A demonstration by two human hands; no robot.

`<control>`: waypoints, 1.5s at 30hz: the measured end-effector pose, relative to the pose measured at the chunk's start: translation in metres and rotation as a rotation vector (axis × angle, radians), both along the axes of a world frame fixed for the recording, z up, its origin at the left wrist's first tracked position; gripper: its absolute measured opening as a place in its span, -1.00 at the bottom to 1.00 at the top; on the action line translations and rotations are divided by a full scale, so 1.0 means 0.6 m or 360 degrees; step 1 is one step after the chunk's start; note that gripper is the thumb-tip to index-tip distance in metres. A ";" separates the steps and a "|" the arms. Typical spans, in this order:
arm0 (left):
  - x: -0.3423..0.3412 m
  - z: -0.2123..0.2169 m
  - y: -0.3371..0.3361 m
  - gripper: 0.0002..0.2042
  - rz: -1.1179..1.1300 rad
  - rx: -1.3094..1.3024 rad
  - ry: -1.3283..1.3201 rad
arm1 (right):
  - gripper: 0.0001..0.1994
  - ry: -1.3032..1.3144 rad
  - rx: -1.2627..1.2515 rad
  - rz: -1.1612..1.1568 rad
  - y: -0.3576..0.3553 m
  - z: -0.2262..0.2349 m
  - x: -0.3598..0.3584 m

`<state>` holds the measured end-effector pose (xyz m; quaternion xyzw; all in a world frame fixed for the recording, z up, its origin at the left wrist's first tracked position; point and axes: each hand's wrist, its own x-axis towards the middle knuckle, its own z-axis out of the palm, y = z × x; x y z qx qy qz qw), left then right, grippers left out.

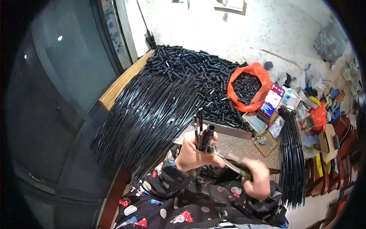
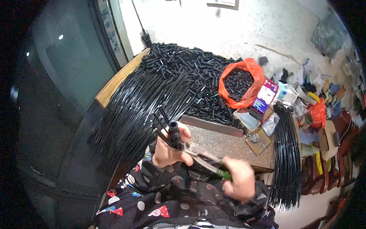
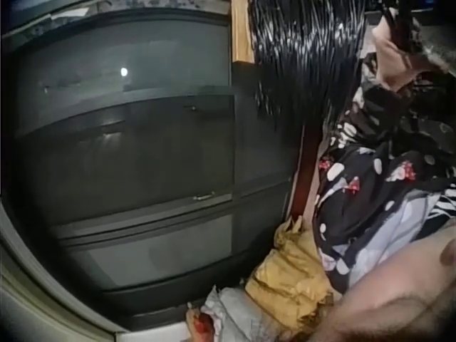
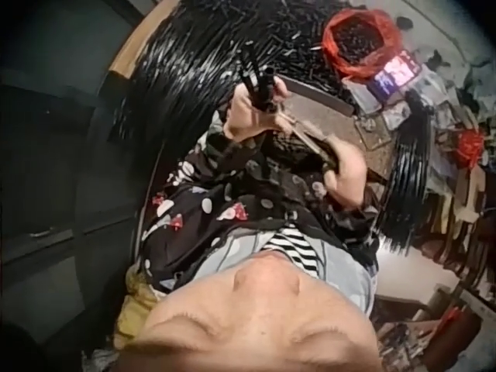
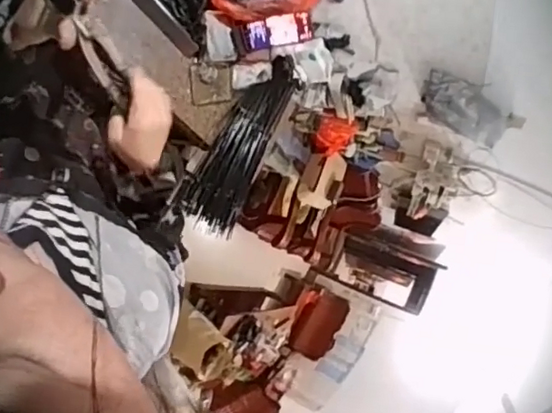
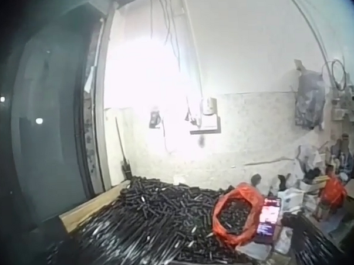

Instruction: Assembling wire bundles by inserting individual wires into black protective tubing and using pliers to secure components.

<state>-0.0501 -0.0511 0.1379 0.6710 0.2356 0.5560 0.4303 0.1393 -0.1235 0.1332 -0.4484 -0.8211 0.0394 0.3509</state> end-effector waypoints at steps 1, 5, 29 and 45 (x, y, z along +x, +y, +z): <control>-0.004 -0.011 0.000 -0.59 -0.0140 -0.0263 -0.0115 | -0.85 0.0379 -0.0961 0.0307 -0.006 0.007 -0.005; 0.012 -0.005 0.005 -0.52 -0.0351 -0.0101 -0.0145 | -0.78 0.1797 -0.3103 0.0784 -0.018 -0.075 0.000; 0.010 -0.001 -0.008 -0.70 -0.0048 -0.0190 0.0026 | -0.53 0.1386 -0.2436 0.0916 -0.016 -0.030 -0.004; 0.038 -0.045 -0.002 -0.68 -0.0068 -0.0528 -0.0237 | -0.82 0.1183 -0.1557 -0.0043 -0.014 -0.099 -0.051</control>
